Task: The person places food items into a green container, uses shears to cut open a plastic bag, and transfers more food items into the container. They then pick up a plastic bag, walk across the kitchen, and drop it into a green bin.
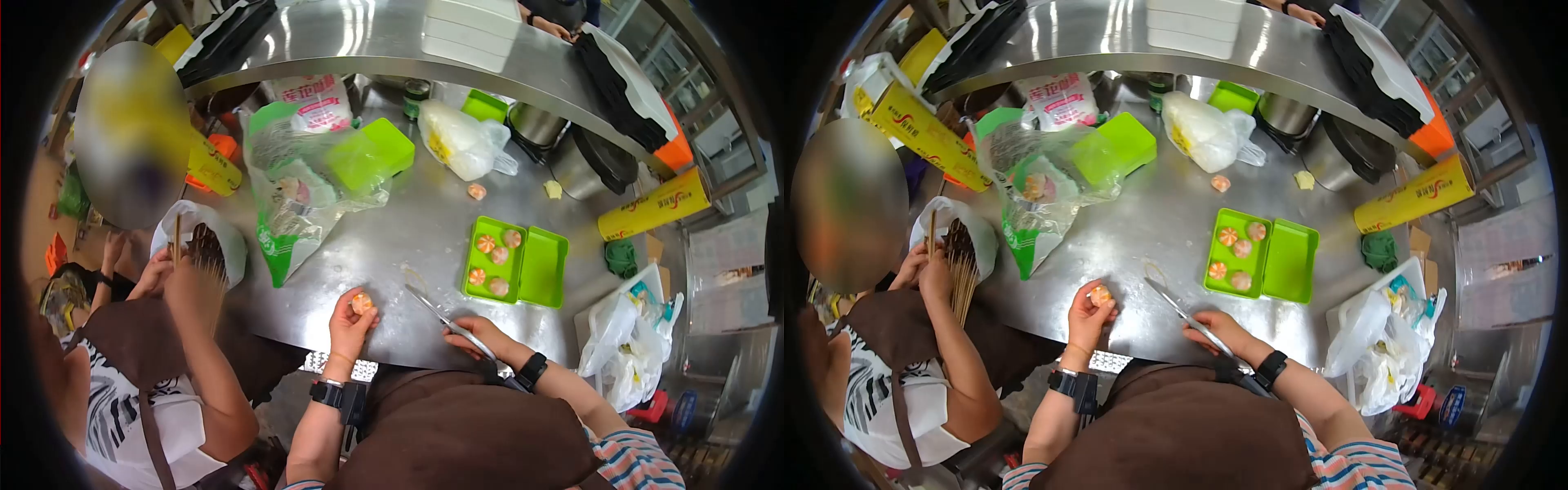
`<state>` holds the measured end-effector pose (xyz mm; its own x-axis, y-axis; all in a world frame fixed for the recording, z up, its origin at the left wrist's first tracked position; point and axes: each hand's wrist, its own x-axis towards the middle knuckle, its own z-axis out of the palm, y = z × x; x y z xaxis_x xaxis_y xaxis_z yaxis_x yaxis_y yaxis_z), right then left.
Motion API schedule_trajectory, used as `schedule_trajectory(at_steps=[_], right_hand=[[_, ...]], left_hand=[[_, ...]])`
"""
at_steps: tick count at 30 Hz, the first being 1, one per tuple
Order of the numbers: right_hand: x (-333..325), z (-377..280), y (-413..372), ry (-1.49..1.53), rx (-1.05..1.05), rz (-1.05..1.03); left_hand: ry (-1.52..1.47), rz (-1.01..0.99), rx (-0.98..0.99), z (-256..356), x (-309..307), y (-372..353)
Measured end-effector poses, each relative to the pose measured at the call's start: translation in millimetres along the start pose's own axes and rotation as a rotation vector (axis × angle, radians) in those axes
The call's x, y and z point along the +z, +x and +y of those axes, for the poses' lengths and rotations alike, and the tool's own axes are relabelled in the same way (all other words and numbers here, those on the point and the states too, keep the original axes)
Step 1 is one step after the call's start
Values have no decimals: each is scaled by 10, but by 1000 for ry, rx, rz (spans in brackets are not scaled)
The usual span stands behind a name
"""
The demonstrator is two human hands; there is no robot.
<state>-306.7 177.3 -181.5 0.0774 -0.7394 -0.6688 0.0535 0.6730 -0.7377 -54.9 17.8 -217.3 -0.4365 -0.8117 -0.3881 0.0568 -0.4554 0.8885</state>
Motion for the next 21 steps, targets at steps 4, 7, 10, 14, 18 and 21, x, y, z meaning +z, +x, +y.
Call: schedule_trajectory(at_steps=[4,7,10,14,18,21], right_hand=[[63,-66,-45,-68,2,28],[88,-74,-67,-71,1,43],[112,-95,-88,-94,-19,54],[115,182,20,-312,-318,155],[215,-240,-124,-704,-409,305],[277,-289,-130,-815,-455,335]], left_hand=[[172,13,24,18,62,-4],[371,59,130,-73,79,22],[434,87,219,-144,82,10],[678,96,206,-135,103,-14],[801,136,228,-54,188,-60],[845,157,232,-36,195,-66]])
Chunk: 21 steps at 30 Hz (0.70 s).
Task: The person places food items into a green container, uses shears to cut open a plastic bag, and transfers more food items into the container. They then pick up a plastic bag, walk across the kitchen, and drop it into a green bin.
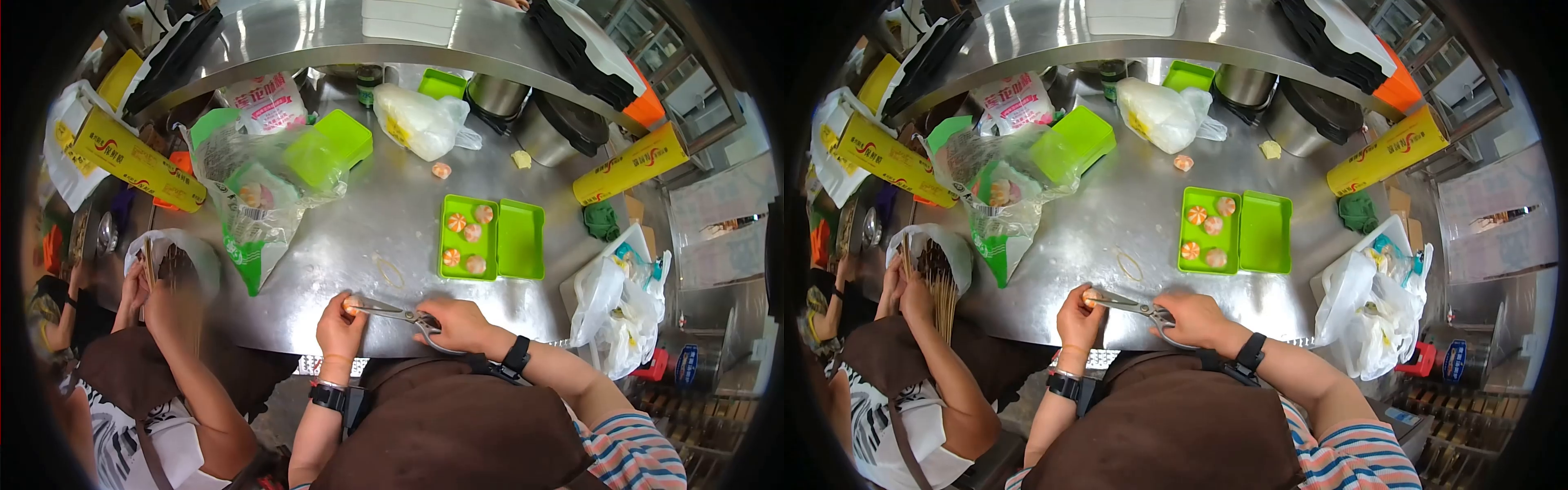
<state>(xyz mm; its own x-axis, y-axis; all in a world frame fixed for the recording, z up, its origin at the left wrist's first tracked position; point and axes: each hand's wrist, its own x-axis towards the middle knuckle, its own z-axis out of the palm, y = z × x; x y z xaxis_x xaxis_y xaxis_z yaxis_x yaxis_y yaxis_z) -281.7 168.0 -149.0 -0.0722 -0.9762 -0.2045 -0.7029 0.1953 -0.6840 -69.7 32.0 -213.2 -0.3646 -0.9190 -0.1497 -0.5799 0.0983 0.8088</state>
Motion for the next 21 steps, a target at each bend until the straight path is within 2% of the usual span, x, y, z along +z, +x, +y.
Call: schedule_trajectory(at_steps=[4,21], right_hand=[[-5,-50,-10,-135,-30,31],[-7,-35,7,-137,31,-70]], left_hand=[[-51,14,17,-79,62,-11],[-71,38,17,-93,88,-47]])
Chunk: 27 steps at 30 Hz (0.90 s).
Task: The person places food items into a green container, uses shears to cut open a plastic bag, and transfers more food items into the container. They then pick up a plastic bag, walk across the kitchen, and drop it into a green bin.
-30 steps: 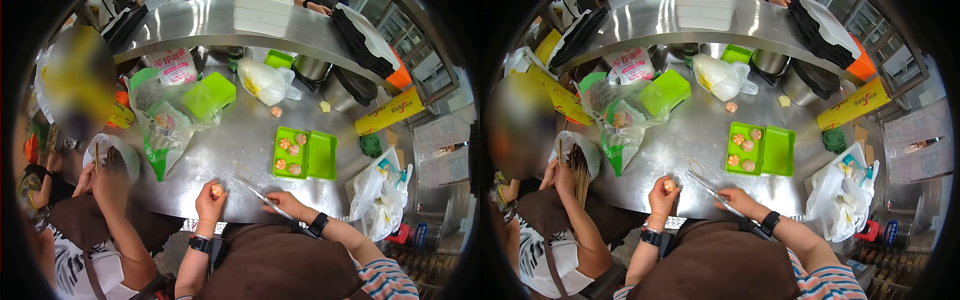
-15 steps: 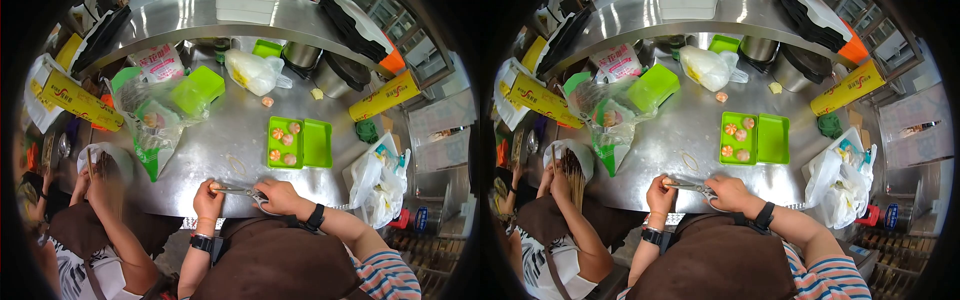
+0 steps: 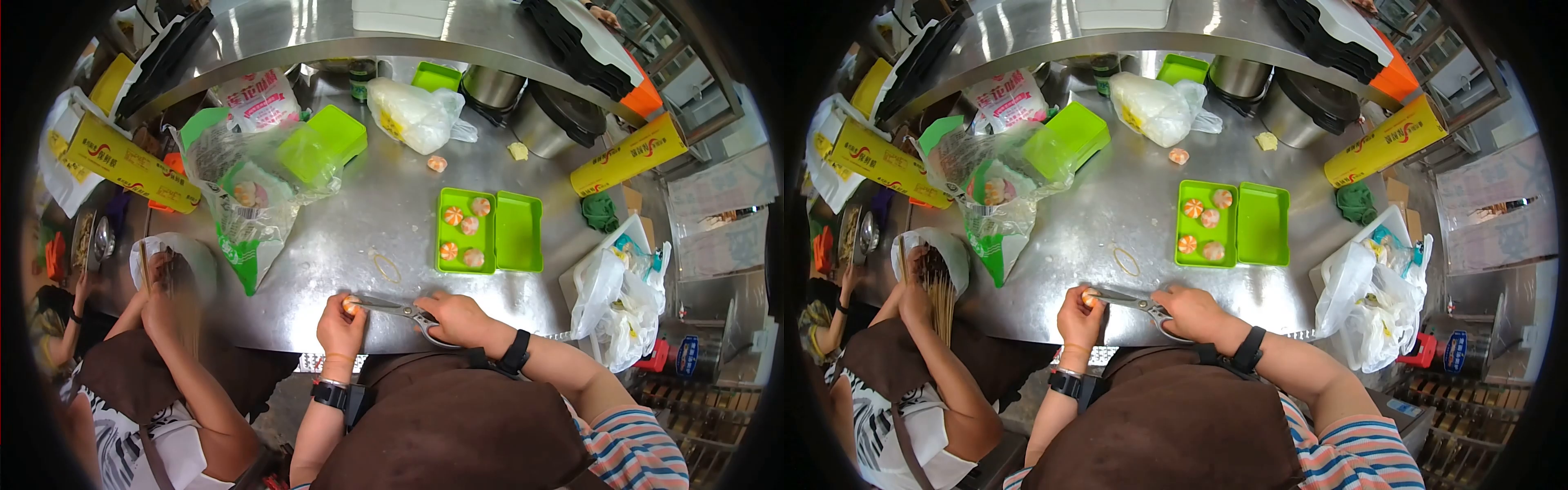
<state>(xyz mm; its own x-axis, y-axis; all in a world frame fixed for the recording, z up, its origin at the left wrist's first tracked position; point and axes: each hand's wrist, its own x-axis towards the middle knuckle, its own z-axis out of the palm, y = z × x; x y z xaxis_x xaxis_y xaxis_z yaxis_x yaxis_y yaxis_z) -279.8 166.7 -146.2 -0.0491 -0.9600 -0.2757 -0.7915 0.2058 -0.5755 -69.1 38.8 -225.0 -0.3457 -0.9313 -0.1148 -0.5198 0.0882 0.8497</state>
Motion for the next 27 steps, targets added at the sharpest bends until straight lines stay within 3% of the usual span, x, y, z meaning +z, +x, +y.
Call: schedule_trajectory(at_steps=[16,27], right_hand=[[61,73,12,126,17,-62],[104,127,-90,423,68,-17]], left_hand=[[130,-26,38,184,-66,-51],[-34,-26,44,-8,-21,-56]])
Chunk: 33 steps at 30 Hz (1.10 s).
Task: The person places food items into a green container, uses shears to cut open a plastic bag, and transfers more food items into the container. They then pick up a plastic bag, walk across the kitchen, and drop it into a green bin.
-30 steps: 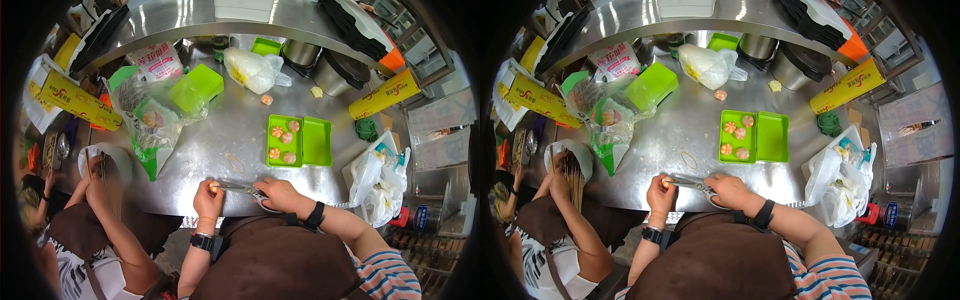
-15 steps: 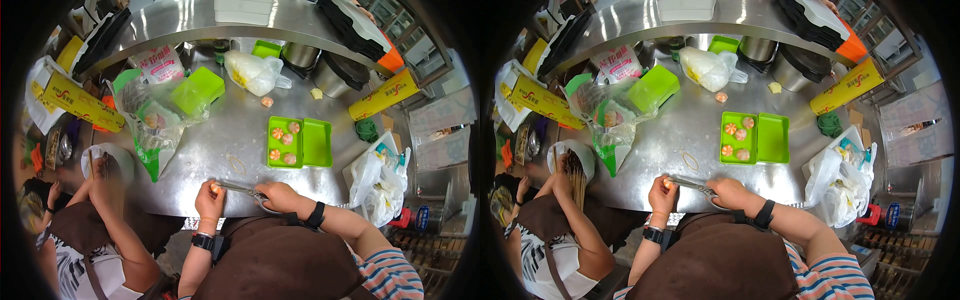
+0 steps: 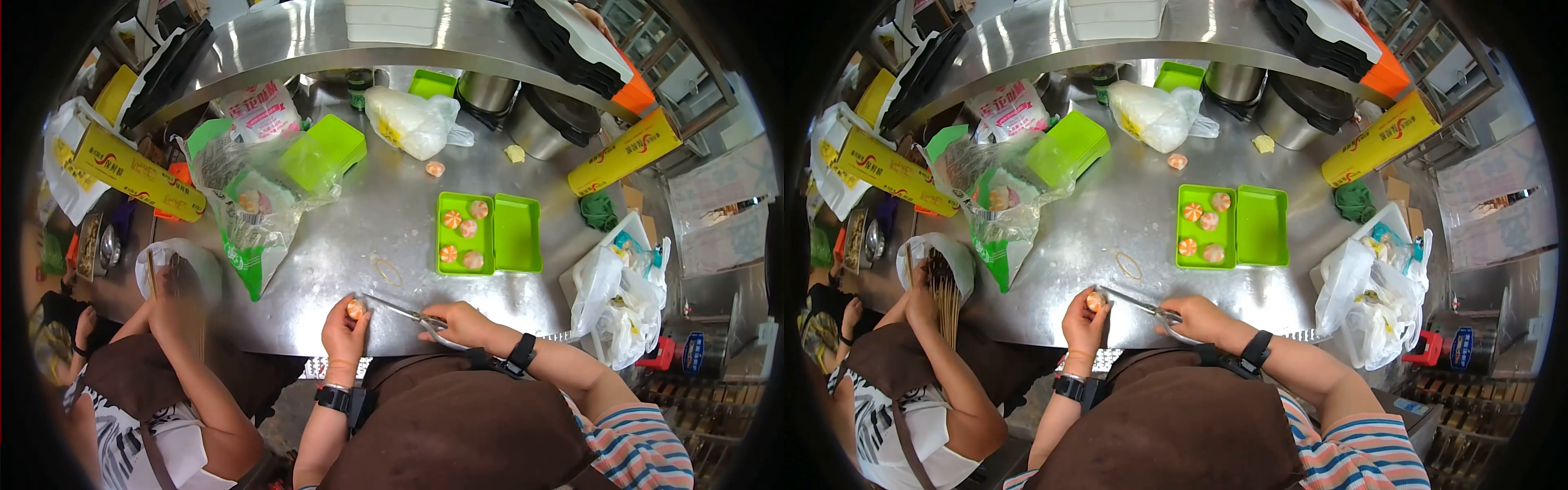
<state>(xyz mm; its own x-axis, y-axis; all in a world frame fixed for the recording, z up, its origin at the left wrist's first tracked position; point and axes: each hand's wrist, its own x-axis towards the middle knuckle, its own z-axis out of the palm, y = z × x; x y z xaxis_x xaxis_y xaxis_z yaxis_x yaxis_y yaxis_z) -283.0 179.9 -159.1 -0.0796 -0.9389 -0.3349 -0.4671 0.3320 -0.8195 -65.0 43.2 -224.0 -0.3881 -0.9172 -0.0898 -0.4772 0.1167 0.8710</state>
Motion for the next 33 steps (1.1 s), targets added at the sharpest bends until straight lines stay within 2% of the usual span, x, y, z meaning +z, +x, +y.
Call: schedule_trajectory(at_steps=[4,7,9,11,13,16,18,21,23,24,26,28,30,31,33], right_hand=[[65,74,9,44,-25,-20],[46,-22,30,117,-28,0],[88,16,46,84,-53,-24],[83,2,51,45,-87,-48],[35,-169,4,150,-92,68],[67,26,81,28,-93,-40],[96,122,86,-53,-106,-70],[40,-92,16,-7,-27,-22],[-10,-244,37,194,-96,103],[10,-190,48,192,-95,105],[102,14,110,-47,-125,-19],[54,13,119,-109,-94,-94],[26,-54,62,-68,-104,47],[9,-119,44,-69,-100,42],[-22,-244,56,165,-104,86]], left_hand=[[0,-3,-29,16,4,-6],[-123,33,46,39,-13,-9],[303,24,173,165,-85,2],[266,18,158,161,-69,8],[232,17,132,144,-65,3],[245,31,168,140,-43,-1],[228,37,119,142,-45,-6],[240,48,156,138,-44,7],[224,58,152,144,-24,3],[209,77,148,154,-18,10],[196,84,133,161,-12,3],[238,81,141,135,-17,9],[220,86,122,139,-19,-4],[229,95,136,173,-19,8],[231,101,130,183,-12,18]])
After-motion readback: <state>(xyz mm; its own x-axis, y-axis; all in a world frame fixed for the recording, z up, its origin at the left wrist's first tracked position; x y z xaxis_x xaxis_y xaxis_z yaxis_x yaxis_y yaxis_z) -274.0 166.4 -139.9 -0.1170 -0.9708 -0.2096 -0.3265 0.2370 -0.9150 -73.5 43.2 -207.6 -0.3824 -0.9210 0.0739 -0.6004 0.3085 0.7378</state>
